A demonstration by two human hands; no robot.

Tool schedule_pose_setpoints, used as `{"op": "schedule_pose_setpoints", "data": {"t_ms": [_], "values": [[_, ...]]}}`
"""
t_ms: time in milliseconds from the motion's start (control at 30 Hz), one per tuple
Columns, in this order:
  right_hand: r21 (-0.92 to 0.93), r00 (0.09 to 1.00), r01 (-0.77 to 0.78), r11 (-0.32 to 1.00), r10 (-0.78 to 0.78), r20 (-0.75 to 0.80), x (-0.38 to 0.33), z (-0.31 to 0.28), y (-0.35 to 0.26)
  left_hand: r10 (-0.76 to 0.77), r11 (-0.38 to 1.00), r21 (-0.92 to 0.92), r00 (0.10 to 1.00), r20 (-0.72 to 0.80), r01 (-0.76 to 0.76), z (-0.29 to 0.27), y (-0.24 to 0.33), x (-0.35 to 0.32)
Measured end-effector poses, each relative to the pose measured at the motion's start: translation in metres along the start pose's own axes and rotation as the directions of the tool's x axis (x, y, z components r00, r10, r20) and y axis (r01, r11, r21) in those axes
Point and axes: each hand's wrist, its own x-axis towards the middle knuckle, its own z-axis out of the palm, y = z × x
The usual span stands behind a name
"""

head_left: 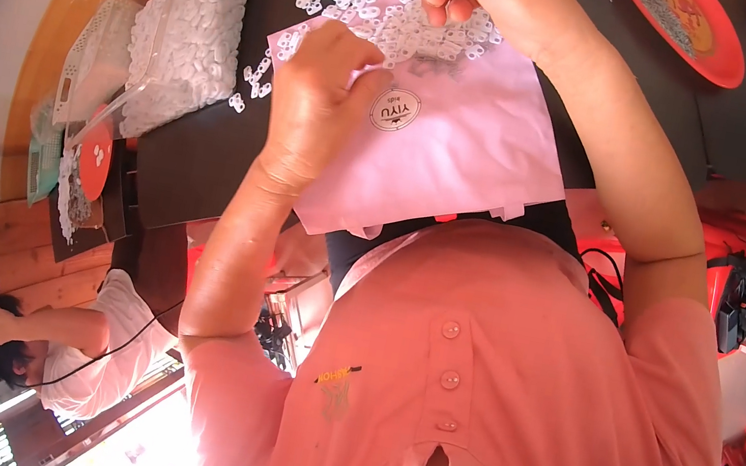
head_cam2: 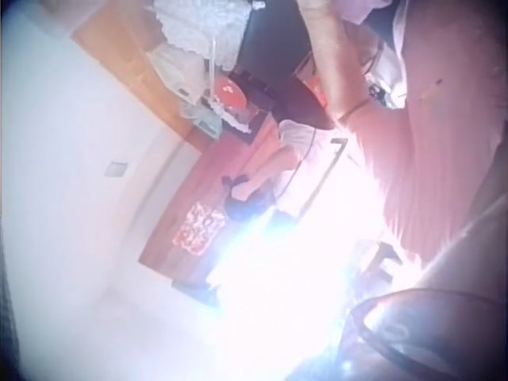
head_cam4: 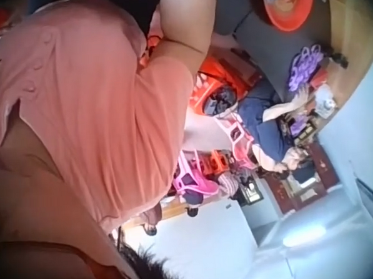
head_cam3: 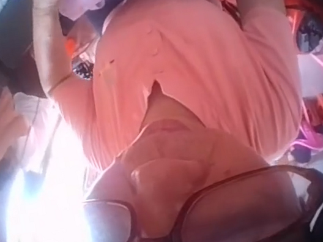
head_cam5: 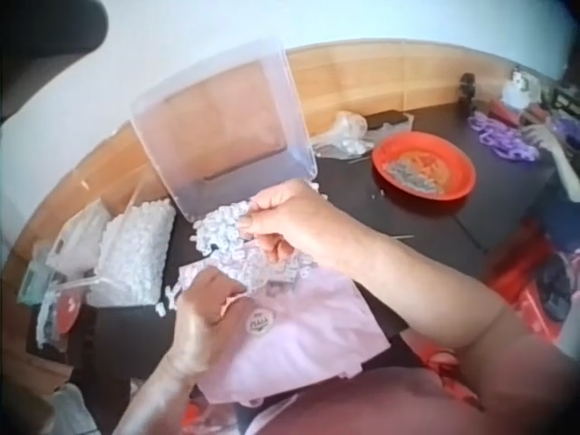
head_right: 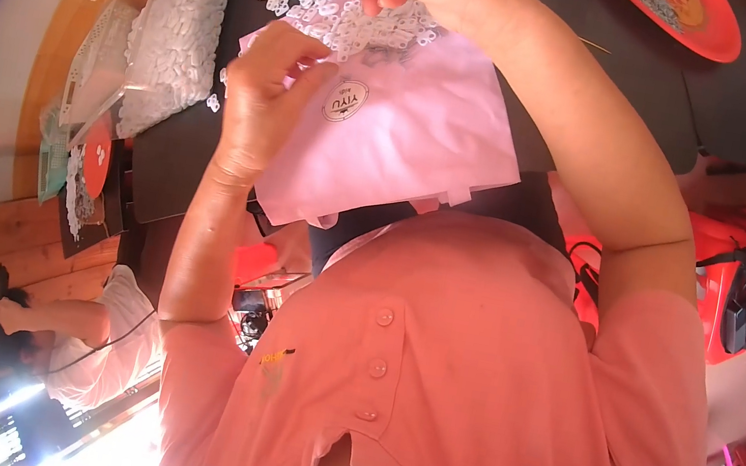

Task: Assembling small white plastic clips or rings onto a lace strip at a workstation.

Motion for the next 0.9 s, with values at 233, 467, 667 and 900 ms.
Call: {"op": "schedule_pose_setpoints", "data": {"t_ms": [233,467,667,900], "values": [[-0.087,0.999,0.018,0.996,-0.014,0.051,0.0,0.007,0.003,0.123,0.971,0.199,0.99,0.062,-0.133,0.018,-0.014,-0.008],[-0.148,0.996,0.073,0.986,-0.065,0.06,0.002,0.008,0.01,0.121,0.99,0.065,0.992,0.015,-0.122,0.018,-0.009,-0.009],[-0.164,0.997,0.064,0.984,-0.056,0.054,0.002,0.009,0.008,0.258,0.949,0.168,0.963,0.075,-0.268,0.03,-0.004,0.008],[-0.114,0.996,0.08,0.99,-0.074,0.051,0.004,0.006,0.01,0.266,0.9,0.323,0.955,0.128,-0.294,0.036,-0.01,0.014]]}}
